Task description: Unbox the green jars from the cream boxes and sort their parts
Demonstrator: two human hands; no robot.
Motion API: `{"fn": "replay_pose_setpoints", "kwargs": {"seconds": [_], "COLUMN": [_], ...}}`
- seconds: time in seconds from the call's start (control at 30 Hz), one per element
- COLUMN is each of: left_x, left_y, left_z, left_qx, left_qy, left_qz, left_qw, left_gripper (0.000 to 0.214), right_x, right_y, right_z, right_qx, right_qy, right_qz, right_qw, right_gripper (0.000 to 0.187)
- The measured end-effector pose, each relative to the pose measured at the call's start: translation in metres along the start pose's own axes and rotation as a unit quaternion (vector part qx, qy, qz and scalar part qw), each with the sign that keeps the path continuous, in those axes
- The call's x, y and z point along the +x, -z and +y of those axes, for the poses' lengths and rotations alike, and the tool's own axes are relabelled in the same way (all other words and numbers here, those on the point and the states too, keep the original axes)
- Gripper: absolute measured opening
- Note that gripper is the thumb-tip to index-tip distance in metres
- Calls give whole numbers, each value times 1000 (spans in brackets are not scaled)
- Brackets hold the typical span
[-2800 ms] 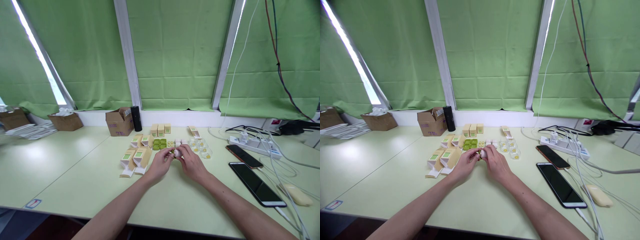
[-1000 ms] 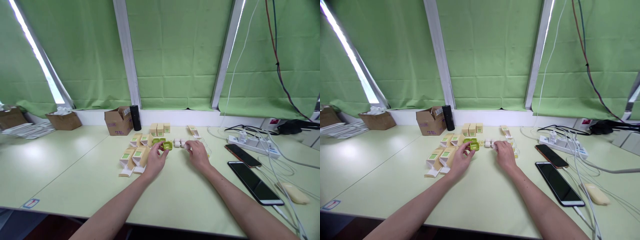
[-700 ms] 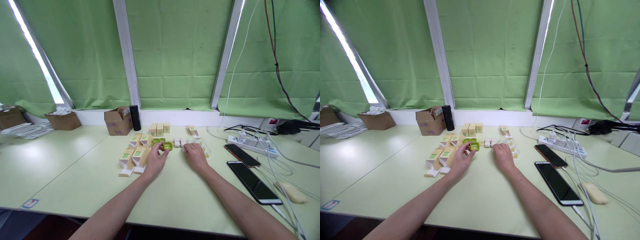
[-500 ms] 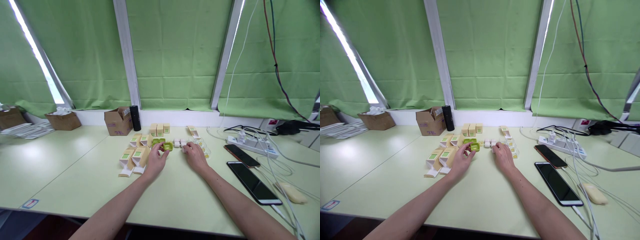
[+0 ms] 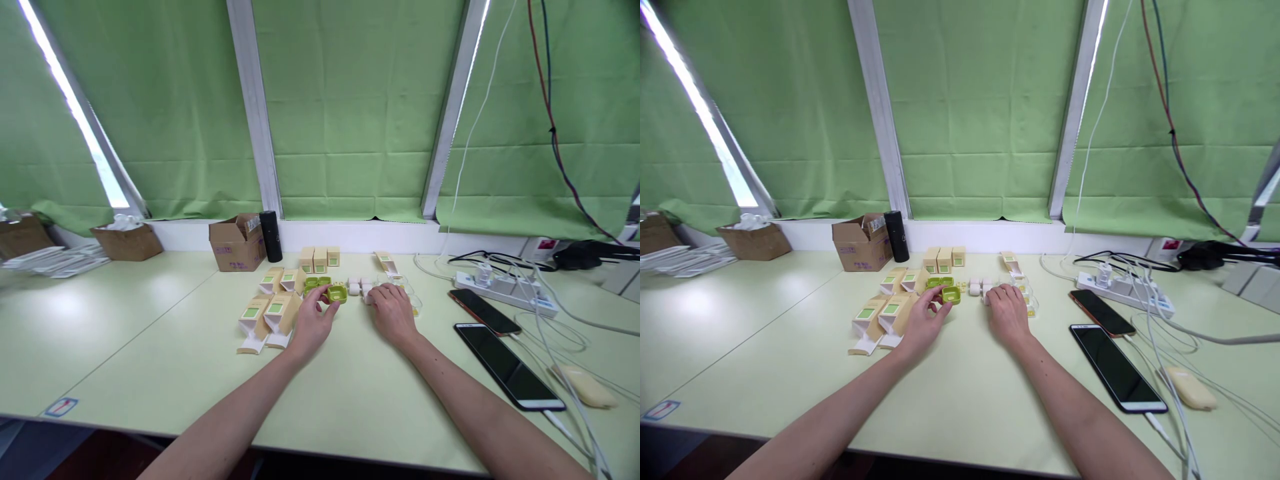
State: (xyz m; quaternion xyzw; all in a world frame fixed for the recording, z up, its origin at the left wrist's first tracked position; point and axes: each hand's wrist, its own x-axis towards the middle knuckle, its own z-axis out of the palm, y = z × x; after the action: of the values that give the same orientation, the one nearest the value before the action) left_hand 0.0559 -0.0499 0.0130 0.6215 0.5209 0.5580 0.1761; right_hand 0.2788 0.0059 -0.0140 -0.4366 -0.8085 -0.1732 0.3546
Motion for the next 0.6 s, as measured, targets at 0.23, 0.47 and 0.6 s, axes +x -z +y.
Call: {"fn": "replay_pose_setpoints", "kwargs": {"seconds": [0.23,0.47,0.6], "left_x": [1,1,-1], "left_y": [0,-2,-3], "left_z": [3,7,11], "left_qx": [-121,-288,-325], "left_qy": [45,95,133], "left_qz": [-39,-103,-155], "left_qw": [991,947,924], "left_gripper": [49,64,65], "right_x": [2,2,2], "right_y": [9,22,27], "right_z": [-6,-32,-43], "right_qx": [55,140,168], "right_qy": [21,88,83], "right_qz": [52,99,102], "right_qw": [997,981,977], "right_gripper": [35,47,56]}}
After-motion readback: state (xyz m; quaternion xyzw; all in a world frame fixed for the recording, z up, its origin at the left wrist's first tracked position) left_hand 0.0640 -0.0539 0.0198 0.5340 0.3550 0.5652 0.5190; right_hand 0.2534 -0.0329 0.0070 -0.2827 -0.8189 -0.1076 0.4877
